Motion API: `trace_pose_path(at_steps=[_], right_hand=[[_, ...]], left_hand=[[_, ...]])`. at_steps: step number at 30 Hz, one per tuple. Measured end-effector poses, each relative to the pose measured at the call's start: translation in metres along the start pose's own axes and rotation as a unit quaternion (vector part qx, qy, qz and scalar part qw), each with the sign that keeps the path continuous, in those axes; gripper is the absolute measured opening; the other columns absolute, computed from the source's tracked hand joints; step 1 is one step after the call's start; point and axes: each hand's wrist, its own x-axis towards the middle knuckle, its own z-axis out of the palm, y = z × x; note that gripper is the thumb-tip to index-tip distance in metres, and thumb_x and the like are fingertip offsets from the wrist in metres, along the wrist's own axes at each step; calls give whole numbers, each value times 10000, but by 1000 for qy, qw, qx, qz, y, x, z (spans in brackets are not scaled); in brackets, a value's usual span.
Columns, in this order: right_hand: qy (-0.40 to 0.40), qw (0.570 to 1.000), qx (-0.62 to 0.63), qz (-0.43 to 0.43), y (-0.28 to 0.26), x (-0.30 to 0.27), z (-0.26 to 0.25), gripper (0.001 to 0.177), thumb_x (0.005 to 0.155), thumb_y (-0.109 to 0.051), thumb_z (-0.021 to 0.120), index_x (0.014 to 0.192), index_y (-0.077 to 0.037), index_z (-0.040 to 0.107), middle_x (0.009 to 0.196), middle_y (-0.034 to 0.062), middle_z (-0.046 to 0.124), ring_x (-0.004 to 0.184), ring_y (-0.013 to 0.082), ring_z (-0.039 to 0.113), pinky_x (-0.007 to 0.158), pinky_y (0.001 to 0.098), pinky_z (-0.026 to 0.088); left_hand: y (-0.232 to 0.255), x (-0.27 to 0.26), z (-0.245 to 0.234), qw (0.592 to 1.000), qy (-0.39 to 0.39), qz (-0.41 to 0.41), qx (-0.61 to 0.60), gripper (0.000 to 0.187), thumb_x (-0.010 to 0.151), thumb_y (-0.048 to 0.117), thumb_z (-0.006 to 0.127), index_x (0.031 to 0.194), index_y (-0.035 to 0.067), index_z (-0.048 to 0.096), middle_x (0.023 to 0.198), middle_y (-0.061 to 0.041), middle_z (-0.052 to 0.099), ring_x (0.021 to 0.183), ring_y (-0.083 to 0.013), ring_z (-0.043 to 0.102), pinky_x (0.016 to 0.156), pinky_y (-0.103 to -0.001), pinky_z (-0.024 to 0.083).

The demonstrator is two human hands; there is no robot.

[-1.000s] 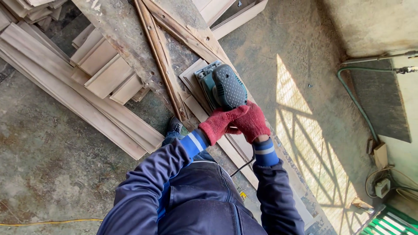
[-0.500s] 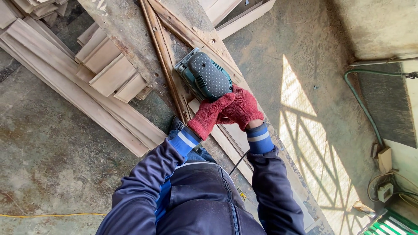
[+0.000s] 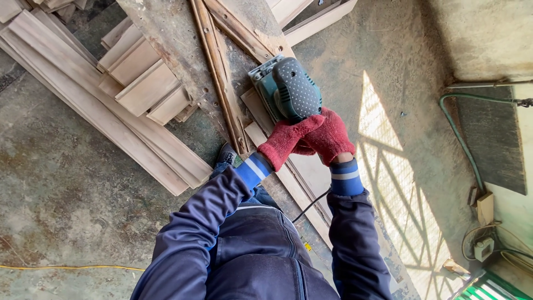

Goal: Sanding wooden boards using an orbital sander and manual sandpaper.

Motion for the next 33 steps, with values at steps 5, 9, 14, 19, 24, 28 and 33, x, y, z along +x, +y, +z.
trace_pose_path(at_steps=[5,9,14,19,24,28,33], right_hand=[[-58,998,-26,24,-34,-23,-9,364,854,-297,569,1146,-173,747,1062,166,765,1142,417,677,962,497,542],[-92,995,-30,-17,-44,-30,-9,388,853,-263,583,1195,-137,716,1074,195,759,1156,441,668,984,515,544],[-63,997,-29,-31,-19,-20,4,363,858,-325,610,1163,-159,715,1049,174,761,1125,430,683,980,528,546],[-46,998,-27,-32,34,-13,12,335,859,-394,610,1110,-196,709,996,133,752,1084,416,692,930,535,557],[-39,998,-16,-37,76,-26,12,334,834,-416,640,1087,-214,720,1007,114,754,1081,418,694,913,548,560],[-52,998,-16,-42,102,-49,4,365,818,-355,677,1117,-152,728,1019,186,754,1087,474,681,941,581,545],[-47,998,-19,-43,138,-84,-2,373,848,-335,625,1144,-126,716,1035,224,744,1093,475,676,950,596,541]], left_hand=[[-12,-8,-18,997,-23,8,-67,668,654,195,957,1189,-43,635,1006,-302,727,862,-544,727,742,-646,652],[-25,5,-35,994,-27,2,-104,658,695,124,959,1188,-105,586,1035,-342,707,861,-615,693,739,-724,620],[-12,-8,-24,997,-32,-27,-68,721,687,123,921,1276,-41,539,1091,-323,703,860,-542,712,709,-608,663],[-30,-14,0,999,0,31,33,653,721,304,941,1181,-46,637,986,-280,752,834,-489,751,737,-621,665],[-66,-9,7,998,-19,28,45,555,741,338,946,1063,-11,660,908,-255,765,756,-455,766,694,-575,684],[-106,-8,15,998,-15,26,59,498,744,354,948,1019,40,677,867,-207,772,739,-409,775,694,-543,680],[-164,-5,21,997,-14,23,78,455,760,376,944,993,72,699,825,-160,777,716,-362,779,691,-519,678]])
